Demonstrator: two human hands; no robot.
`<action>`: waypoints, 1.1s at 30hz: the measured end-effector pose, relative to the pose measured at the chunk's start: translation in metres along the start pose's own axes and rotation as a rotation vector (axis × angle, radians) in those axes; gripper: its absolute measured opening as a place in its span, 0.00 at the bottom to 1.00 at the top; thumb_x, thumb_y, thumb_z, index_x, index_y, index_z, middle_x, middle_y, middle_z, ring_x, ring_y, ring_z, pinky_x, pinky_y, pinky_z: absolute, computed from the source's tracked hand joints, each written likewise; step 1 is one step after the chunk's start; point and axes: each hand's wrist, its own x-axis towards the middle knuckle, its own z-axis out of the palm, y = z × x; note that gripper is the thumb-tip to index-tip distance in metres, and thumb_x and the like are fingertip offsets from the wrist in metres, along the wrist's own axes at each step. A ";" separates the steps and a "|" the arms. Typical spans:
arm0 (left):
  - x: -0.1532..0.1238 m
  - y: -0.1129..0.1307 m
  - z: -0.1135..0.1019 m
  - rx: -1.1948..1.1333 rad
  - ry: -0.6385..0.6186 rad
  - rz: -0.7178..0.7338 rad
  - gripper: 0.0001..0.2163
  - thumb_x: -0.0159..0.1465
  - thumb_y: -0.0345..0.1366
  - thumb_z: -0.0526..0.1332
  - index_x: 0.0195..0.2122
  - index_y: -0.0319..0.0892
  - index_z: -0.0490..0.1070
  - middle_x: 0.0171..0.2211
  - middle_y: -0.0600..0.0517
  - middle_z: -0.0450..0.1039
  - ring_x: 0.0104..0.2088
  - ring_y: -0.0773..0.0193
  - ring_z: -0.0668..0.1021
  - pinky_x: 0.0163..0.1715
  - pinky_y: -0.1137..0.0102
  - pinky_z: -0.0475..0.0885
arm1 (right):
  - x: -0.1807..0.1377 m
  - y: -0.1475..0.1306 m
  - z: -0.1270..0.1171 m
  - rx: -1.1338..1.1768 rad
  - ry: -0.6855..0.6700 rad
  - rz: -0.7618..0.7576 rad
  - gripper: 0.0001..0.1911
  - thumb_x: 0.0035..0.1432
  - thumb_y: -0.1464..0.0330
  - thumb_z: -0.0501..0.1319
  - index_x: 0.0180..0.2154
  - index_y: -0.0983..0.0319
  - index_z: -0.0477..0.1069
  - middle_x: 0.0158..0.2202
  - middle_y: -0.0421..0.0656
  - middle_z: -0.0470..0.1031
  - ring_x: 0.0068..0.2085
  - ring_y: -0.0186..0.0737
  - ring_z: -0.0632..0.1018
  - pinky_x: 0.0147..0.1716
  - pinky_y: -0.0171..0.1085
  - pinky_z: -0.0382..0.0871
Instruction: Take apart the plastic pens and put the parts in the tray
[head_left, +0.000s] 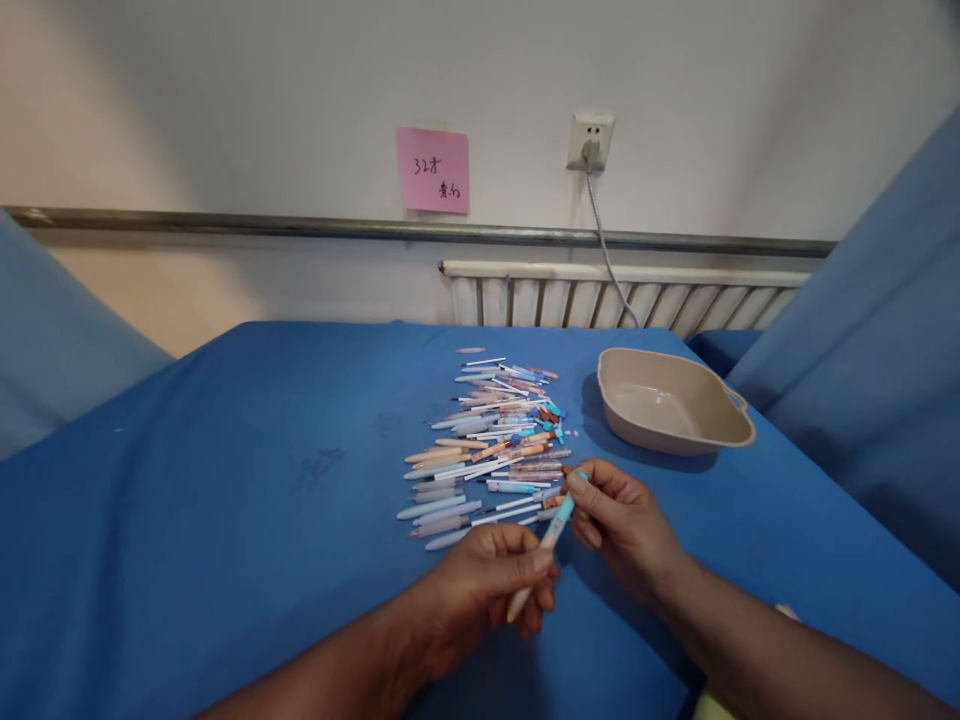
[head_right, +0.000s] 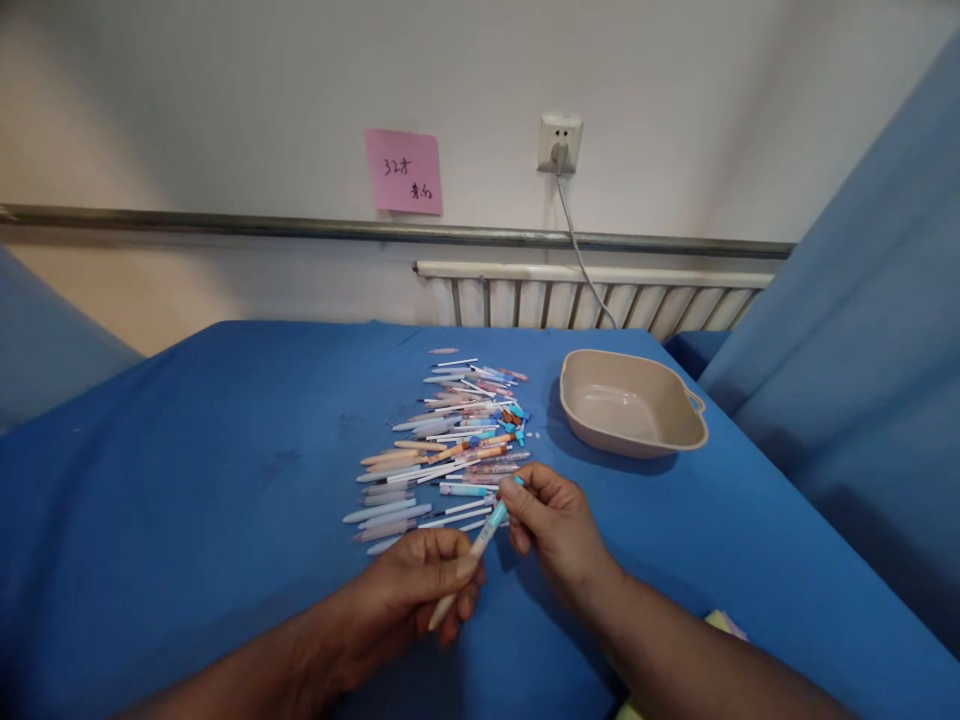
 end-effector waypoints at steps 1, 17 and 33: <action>0.002 -0.001 0.001 0.021 0.034 0.023 0.15 0.50 0.43 0.71 0.25 0.37 0.70 0.19 0.52 0.74 0.15 0.72 0.72 0.16 0.78 0.66 | 0.000 0.000 0.001 -0.004 0.003 0.000 0.14 0.54 0.60 0.66 0.26 0.64 0.68 0.13 0.31 0.61 0.15 0.25 0.59 0.17 0.29 0.51; 0.004 0.000 0.003 0.011 0.045 0.021 0.17 0.51 0.46 0.70 0.26 0.36 0.71 0.19 0.52 0.74 0.15 0.72 0.71 0.15 0.78 0.62 | 0.001 -0.004 0.003 0.101 0.003 0.041 0.15 0.50 0.60 0.69 0.26 0.63 0.68 0.16 0.32 0.63 0.15 0.23 0.57 0.16 0.28 0.52; -0.003 0.001 0.004 -0.006 -0.053 0.016 0.18 0.57 0.49 0.65 0.27 0.34 0.75 0.20 0.50 0.74 0.16 0.71 0.70 0.18 0.77 0.63 | 0.000 -0.004 0.001 0.132 0.004 0.020 0.15 0.50 0.60 0.68 0.25 0.63 0.67 0.15 0.31 0.61 0.15 0.23 0.55 0.16 0.28 0.51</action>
